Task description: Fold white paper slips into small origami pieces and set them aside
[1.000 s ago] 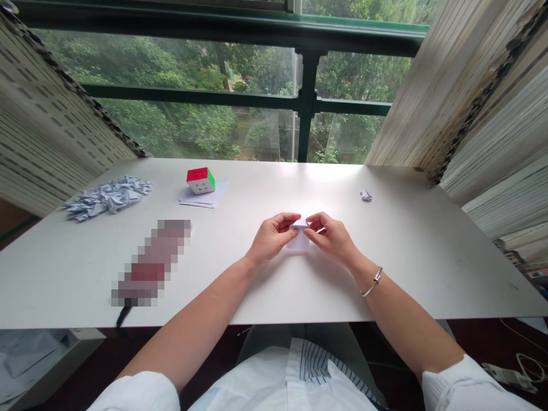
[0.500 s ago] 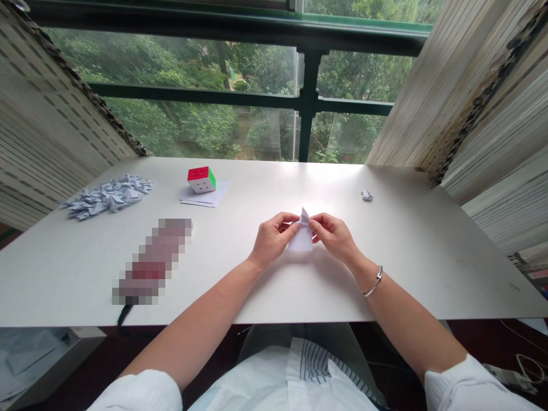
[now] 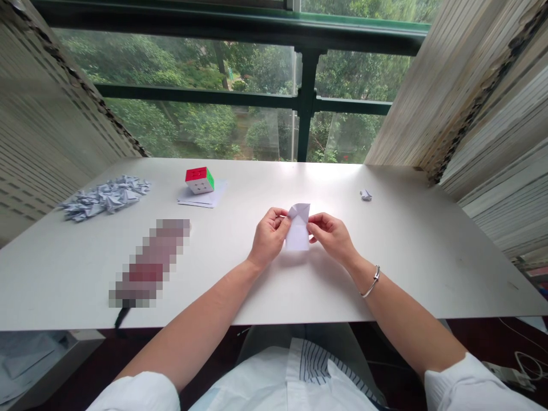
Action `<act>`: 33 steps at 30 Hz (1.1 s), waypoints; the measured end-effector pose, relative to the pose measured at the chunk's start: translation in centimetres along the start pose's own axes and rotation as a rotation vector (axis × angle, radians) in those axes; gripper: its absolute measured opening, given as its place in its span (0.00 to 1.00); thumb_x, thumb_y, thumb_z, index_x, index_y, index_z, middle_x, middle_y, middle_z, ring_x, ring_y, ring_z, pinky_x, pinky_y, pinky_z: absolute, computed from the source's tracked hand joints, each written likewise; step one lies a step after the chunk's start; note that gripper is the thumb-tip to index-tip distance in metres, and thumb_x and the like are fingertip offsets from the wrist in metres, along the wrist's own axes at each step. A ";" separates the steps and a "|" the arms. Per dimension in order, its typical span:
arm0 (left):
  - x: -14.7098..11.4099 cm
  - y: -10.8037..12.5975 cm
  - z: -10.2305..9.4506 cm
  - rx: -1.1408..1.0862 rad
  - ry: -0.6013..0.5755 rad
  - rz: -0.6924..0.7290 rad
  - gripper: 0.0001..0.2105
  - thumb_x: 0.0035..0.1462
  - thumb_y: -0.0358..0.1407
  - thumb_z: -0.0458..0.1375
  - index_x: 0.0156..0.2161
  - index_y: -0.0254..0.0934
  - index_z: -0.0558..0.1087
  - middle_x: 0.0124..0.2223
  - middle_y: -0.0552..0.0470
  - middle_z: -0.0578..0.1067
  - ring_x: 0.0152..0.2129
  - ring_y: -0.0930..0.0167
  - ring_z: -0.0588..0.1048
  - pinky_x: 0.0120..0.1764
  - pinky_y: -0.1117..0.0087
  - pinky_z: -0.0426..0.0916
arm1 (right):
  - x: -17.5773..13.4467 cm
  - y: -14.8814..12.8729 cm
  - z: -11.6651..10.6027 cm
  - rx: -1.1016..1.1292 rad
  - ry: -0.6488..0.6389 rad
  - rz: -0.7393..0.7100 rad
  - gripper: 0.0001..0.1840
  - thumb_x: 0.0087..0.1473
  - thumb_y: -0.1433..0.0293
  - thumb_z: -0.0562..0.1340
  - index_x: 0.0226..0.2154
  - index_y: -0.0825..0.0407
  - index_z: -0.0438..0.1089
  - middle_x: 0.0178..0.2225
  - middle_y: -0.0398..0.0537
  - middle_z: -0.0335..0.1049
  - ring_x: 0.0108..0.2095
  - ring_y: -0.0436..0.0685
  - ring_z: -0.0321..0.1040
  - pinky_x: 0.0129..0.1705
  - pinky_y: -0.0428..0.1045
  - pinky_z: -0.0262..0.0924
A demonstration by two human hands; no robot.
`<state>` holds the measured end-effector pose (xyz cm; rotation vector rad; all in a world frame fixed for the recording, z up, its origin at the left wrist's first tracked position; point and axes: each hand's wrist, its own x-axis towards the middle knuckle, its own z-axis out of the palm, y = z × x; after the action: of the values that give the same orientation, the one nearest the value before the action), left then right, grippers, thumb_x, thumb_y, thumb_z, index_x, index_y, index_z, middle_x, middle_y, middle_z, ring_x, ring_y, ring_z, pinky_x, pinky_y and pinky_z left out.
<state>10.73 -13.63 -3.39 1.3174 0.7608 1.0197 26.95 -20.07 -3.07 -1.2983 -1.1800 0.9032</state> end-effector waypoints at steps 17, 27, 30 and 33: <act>-0.6 1.2 0.5 -0.089 -0.087 -0.036 0.17 0.50 0.45 0.66 0.38 0.36 0.69 0.26 0.56 0.75 0.23 0.73 0.74 0.29 0.71 0.70 | -0.6 0.0 0.2 -0.128 0.074 -0.299 0.09 0.54 0.63 0.64 0.37 0.49 0.72 0.33 0.46 0.74 0.31 0.53 0.71 0.30 0.49 0.68; -0.7 1.1 0.6 -0.069 -0.105 -0.045 0.15 0.50 0.45 0.66 0.36 0.36 0.71 0.29 0.53 0.77 0.26 0.71 0.75 0.30 0.71 0.69 | -0.7 -0.8 0.0 -0.061 0.040 -0.243 0.13 0.55 0.58 0.64 0.33 0.51 0.74 0.33 0.48 0.72 0.32 0.53 0.69 0.30 0.49 0.68; -0.7 1.0 0.5 -0.064 -0.126 -0.041 0.14 0.51 0.45 0.66 0.35 0.36 0.72 0.30 0.53 0.76 0.26 0.72 0.74 0.30 0.72 0.68 | -0.5 -0.7 -0.1 0.043 0.002 -0.150 0.13 0.51 0.58 0.66 0.32 0.52 0.73 0.29 0.45 0.72 0.30 0.52 0.68 0.31 0.49 0.69; -0.7 0.9 0.4 -0.047 -0.129 -0.033 0.14 0.51 0.45 0.65 0.35 0.36 0.73 0.31 0.53 0.76 0.27 0.72 0.74 0.31 0.72 0.67 | -0.3 -0.9 -0.2 0.119 -0.053 -0.056 0.16 0.48 0.57 0.68 0.33 0.52 0.73 0.29 0.44 0.72 0.30 0.52 0.68 0.29 0.48 0.69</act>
<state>10.67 -14.43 -2.51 1.3125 0.6548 0.9118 26.98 -20.54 -2.24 -1.1465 -1.1799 0.9573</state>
